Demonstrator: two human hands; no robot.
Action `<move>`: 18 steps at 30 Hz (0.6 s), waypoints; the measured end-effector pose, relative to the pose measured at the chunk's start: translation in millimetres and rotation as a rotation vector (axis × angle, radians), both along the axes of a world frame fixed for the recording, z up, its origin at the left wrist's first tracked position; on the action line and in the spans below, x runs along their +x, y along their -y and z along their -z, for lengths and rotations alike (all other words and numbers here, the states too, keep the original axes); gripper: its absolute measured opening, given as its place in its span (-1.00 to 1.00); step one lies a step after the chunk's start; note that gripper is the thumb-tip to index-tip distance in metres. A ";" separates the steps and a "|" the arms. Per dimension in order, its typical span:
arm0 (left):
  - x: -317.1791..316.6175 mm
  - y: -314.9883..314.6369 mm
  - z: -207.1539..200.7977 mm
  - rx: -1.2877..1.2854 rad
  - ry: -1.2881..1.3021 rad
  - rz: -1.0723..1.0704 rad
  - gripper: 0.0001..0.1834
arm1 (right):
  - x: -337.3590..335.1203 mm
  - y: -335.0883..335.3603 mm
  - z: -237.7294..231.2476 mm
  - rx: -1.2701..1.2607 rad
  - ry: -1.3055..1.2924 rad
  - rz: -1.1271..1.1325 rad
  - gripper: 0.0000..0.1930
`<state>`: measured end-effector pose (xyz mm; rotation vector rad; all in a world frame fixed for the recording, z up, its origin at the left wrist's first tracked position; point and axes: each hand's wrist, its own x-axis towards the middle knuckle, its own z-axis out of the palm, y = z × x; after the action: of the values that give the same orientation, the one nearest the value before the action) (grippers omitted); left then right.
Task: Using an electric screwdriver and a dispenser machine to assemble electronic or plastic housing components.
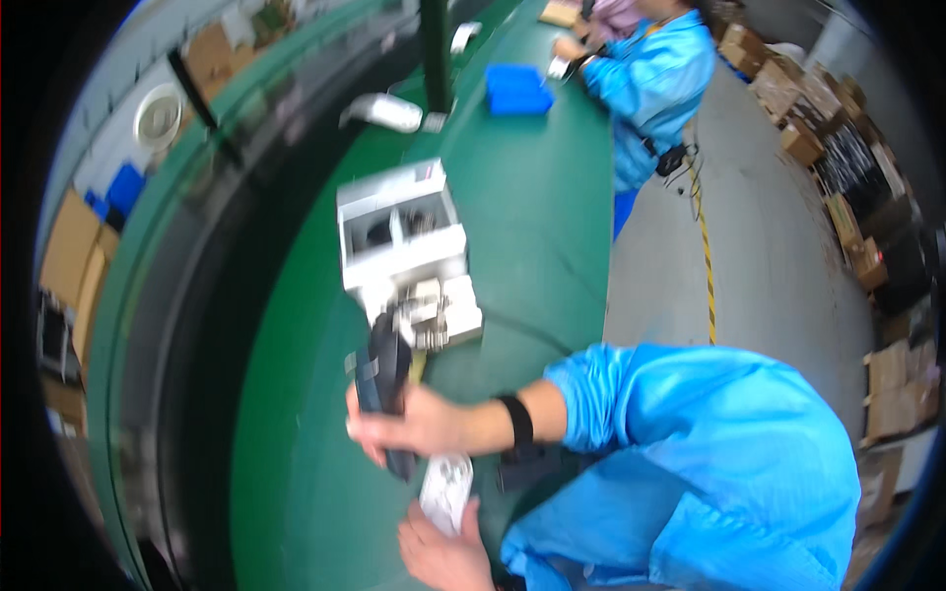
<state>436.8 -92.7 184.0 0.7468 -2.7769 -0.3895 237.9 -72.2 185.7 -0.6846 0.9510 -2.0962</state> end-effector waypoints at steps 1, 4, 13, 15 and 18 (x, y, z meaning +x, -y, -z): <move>0.8 -7.6 -14.7 -0.018 0.007 -0.001 -0.53 | 2.5 -2.7 -1.0 -0.010 -0.002 -0.015 -0.81; 10.9 -25.6 -13.5 -0.034 -0.107 -0.058 -0.71 | 22.3 -15.0 -7.6 -0.106 -0.002 -0.079 -0.81; -19.8 1.1 -11.7 0.147 -0.011 -0.088 -0.71 | 23.2 -22.5 -27.0 -0.159 0.197 -0.158 -0.76; -3.6 -1.3 6.5 0.129 -0.259 -0.036 -0.76 | 16.9 -23.3 -37.1 -0.144 0.161 -0.133 -0.73; -4.5 3.8 12.3 0.091 -0.176 -0.084 -0.76 | 10.7 -16.9 -31.8 -0.104 0.299 -0.181 -0.69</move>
<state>432.3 -96.6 171.7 0.8049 -2.5695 -0.5412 248.6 -55.3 217.5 -0.4710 0.5954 -2.0248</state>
